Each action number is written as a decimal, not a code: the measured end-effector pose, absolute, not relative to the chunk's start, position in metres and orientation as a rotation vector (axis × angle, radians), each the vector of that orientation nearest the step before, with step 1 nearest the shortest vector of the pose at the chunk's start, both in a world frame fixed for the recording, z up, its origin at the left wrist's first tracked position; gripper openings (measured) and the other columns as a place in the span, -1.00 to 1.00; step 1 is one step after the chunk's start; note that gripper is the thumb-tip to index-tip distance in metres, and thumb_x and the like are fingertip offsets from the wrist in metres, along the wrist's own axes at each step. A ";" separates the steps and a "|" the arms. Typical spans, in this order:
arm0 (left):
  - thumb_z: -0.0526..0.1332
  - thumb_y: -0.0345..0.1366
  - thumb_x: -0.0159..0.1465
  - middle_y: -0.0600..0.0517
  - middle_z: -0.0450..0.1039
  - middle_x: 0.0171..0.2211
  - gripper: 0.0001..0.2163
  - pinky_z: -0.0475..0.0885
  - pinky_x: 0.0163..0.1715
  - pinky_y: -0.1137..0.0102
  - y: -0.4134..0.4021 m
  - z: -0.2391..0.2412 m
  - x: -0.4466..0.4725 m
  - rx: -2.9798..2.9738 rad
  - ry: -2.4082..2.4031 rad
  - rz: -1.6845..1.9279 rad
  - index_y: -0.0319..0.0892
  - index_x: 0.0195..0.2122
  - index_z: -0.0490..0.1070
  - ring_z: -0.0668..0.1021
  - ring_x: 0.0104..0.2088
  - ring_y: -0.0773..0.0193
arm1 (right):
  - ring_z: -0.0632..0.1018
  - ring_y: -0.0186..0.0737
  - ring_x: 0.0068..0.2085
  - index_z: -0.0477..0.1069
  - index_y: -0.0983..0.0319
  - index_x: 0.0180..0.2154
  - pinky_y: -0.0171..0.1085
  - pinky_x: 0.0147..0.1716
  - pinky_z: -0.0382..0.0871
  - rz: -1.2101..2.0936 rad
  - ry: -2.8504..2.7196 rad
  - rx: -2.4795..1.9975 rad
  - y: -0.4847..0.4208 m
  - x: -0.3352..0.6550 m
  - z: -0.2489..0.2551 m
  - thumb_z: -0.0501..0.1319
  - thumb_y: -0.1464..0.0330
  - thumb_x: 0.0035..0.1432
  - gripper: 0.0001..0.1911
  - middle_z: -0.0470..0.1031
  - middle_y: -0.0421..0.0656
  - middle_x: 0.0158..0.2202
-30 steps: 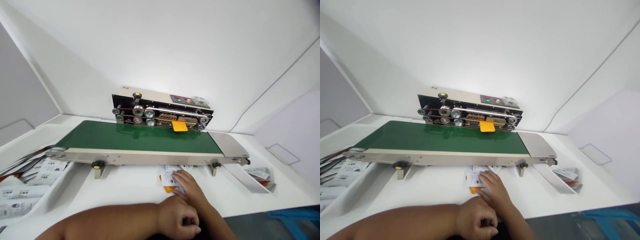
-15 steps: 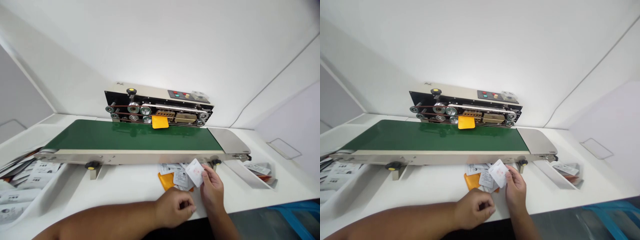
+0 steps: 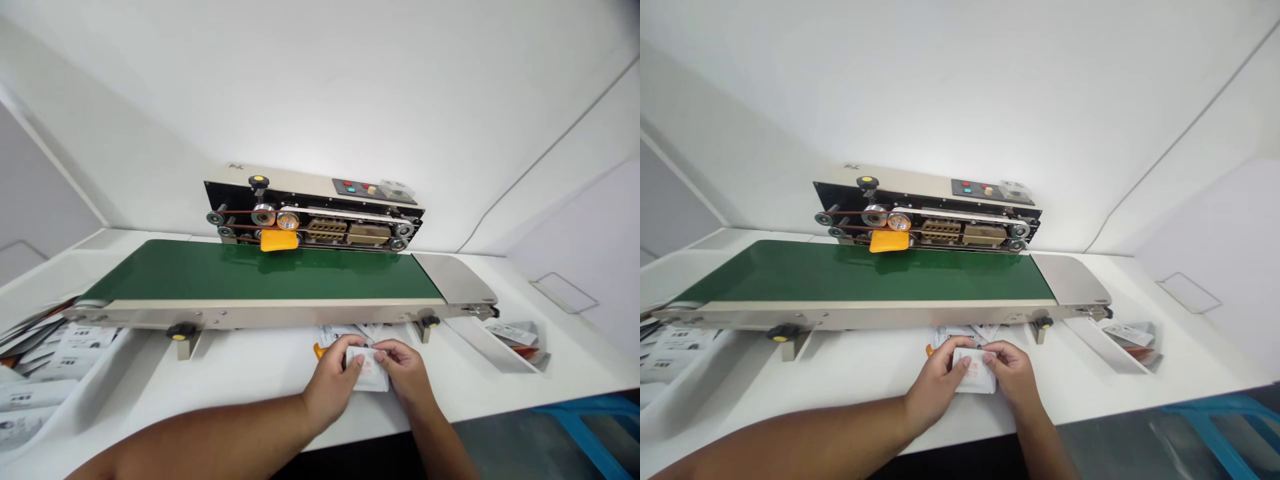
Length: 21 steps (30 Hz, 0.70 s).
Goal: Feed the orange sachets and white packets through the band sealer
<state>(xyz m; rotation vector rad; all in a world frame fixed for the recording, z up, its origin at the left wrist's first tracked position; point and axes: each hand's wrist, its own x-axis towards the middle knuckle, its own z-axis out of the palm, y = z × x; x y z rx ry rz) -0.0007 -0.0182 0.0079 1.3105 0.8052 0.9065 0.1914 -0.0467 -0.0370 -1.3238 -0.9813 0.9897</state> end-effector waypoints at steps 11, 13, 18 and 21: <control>0.36 0.02 0.23 0.12 0.41 -0.41 -0.61 0.23 -0.59 0.52 -0.015 0.002 0.006 0.981 0.723 0.886 -0.12 -0.18 0.27 0.40 -0.51 0.38 | 0.49 -0.22 -0.47 0.55 0.22 -0.42 -0.31 -0.50 0.39 0.743 -0.941 -1.394 -0.054 0.186 -0.036 0.47 0.16 0.03 -0.72 0.52 -0.18 -0.50; 0.37 0.04 0.22 0.12 0.43 -0.40 -0.59 0.23 -0.58 0.53 -0.013 0.001 0.007 0.952 0.724 0.899 -0.13 -0.19 0.26 0.41 -0.51 0.39 | 0.46 -0.24 -0.49 0.52 0.22 -0.42 -0.33 -0.53 0.35 0.741 -0.933 -1.397 -0.055 0.186 -0.035 0.47 0.15 0.04 -0.70 0.48 -0.19 -0.52; 0.39 0.08 0.18 0.13 0.46 -0.43 -0.52 0.27 -0.58 0.53 -0.010 -0.005 0.010 0.832 0.723 0.982 -0.13 -0.19 0.22 0.46 -0.51 0.38 | 0.43 -0.22 -0.55 0.55 0.21 -0.18 -0.28 -0.57 0.35 0.749 -0.919 -1.269 -0.058 0.186 -0.036 0.30 0.00 0.20 -0.59 0.47 -0.17 -0.50; 0.45 0.04 0.14 0.13 0.50 -0.44 -0.50 0.35 -0.52 0.50 -0.009 -0.006 0.010 0.756 0.675 0.994 -0.11 -0.23 0.17 0.51 -0.50 0.35 | 0.56 -0.06 -0.40 0.56 0.20 0.00 -0.15 -0.42 0.50 0.874 -1.106 -1.207 -0.064 0.181 -0.033 0.37 -0.06 0.06 -0.39 0.59 -0.05 -0.33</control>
